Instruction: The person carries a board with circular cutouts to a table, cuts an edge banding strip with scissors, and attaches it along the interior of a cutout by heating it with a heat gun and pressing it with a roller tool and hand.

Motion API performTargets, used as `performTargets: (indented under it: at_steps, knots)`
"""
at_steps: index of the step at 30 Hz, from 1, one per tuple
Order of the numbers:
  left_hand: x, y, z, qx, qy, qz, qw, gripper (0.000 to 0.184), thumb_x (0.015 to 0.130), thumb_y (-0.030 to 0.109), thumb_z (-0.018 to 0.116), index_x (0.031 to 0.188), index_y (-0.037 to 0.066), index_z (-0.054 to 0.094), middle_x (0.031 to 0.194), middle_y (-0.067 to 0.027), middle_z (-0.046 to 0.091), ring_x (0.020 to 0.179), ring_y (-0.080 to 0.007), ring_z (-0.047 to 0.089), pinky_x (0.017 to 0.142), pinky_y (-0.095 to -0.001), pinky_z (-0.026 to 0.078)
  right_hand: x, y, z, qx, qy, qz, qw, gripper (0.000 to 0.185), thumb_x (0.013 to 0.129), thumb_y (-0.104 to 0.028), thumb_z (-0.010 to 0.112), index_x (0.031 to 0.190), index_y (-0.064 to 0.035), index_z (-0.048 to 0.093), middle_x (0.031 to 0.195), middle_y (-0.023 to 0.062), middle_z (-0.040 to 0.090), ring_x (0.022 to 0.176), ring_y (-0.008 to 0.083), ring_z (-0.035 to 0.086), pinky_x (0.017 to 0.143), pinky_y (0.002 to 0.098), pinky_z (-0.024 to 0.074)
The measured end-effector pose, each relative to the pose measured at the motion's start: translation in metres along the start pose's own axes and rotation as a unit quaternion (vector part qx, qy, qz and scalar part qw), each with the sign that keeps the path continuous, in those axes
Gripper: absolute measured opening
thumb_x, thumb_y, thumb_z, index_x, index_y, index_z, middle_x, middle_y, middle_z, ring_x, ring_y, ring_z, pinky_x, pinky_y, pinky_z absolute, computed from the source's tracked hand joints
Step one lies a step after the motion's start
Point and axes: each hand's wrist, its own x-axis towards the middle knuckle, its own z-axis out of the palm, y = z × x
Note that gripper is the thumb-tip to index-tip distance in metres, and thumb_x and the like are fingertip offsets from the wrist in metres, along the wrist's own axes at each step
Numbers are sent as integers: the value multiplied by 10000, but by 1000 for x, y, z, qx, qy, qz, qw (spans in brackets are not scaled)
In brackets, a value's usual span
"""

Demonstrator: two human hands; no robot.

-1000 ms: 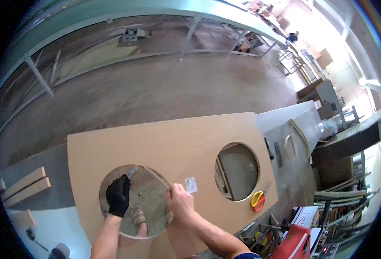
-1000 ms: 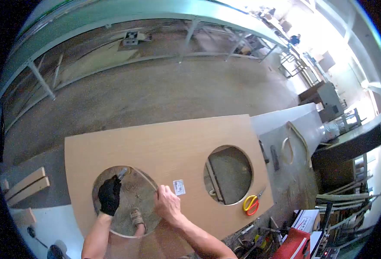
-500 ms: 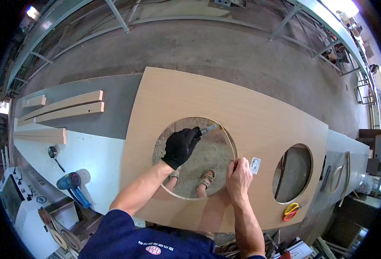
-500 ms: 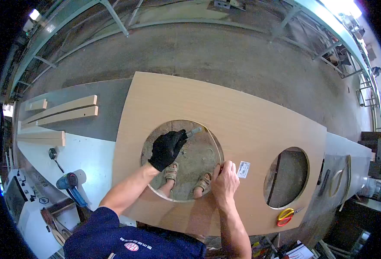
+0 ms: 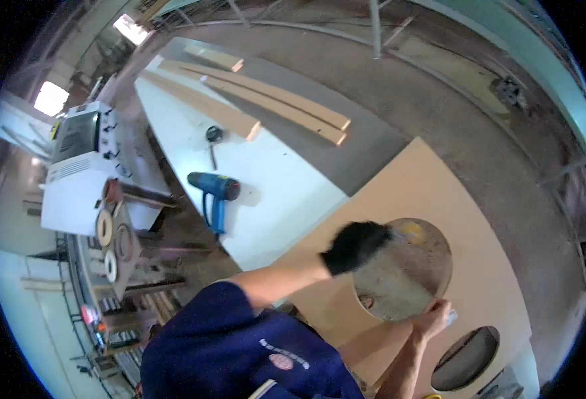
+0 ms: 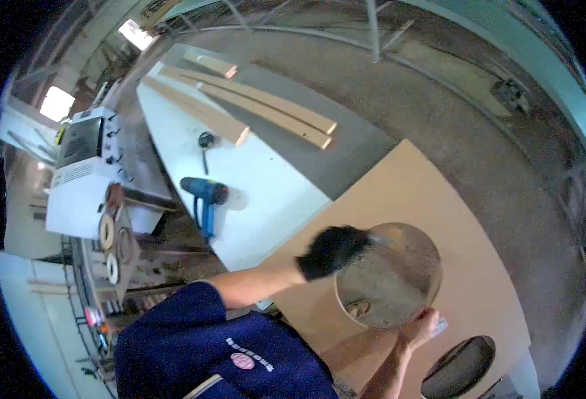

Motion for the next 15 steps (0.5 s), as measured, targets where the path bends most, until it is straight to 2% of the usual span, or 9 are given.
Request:
performTargets:
  at_steps: [2,3,5,7,9,10,12,14,15]
  knots:
    - [-13,-25,-32,-36,74,-18,996,299,969,147,532,1226,54,652,1147,-178,690,1060,-347,643,909,-427,499,-4,34,-14,25,4,64,998,127,946,-87,546,820,-69,553,815,94,583,748,212,553,677,396,469]
    - [-11,-46,-53,-36,102,-39,993,318,973,127,511,1255,42,631,1191,-174,671,1099,-333,626,949,-419,479,-8,33,-29,141,15,113,983,103,920,-51,546,821,-78,557,813,72,578,748,179,521,667,359,459]
    - [-51,-99,-87,-15,174,-91,980,360,981,87,469,1314,20,587,1278,-166,632,1178,-304,593,1030,-403,440,-27,25,-26,-64,-2,-8,998,87,877,-55,558,915,-85,630,818,147,616,781,324,610,703,435,495]
    - [-118,-177,-108,34,233,-167,957,404,988,48,427,1372,-3,544,1366,-158,593,1256,-276,560,1110,-387,400,-45,28,11,-24,-9,33,999,80,888,-144,628,925,-79,601,891,157,627,842,368,640,729,490,517]
    - [-207,-264,-114,104,258,-266,923,463,943,14,535,1404,-12,490,1412,-212,541,1309,-335,522,1123,-424,388,-76,-6,-28,15,-12,23,1000,173,900,-203,642,964,-71,550,938,172,615,875,389,629,759,493,514]
    - [-190,-261,-120,204,203,-264,920,458,951,60,572,1398,-3,497,1390,-223,552,1312,-366,513,1122,-439,386,-65,-12,-40,16,-46,26,998,233,886,-242,651,997,-60,556,970,180,610,907,384,627,754,491,524]
    - [-190,-273,-118,228,252,-225,913,398,945,51,582,1338,-5,552,1310,-186,612,1237,-324,555,1052,-399,439,-82,-5,-45,1,-63,26,998,320,881,-317,679,1036,-61,566,996,179,615,947,380,630,784,484,524]
    - [-186,-267,-122,286,201,-219,911,389,984,322,601,1267,54,601,1233,-160,644,1152,-304,609,992,-460,489,-107,17,-60,-13,-82,26,996,355,893,-357,679,1057,-60,572,1010,177,622,972,377,631,807,476,523]
    - [-172,-222,-127,243,200,-255,914,461,916,310,707,1250,14,591,1281,-188,615,1215,-322,571,1048,-493,439,-122,29,-65,-17,-89,31,995,361,902,-369,675,1063,-62,574,1015,174,626,982,376,632,815,473,523]
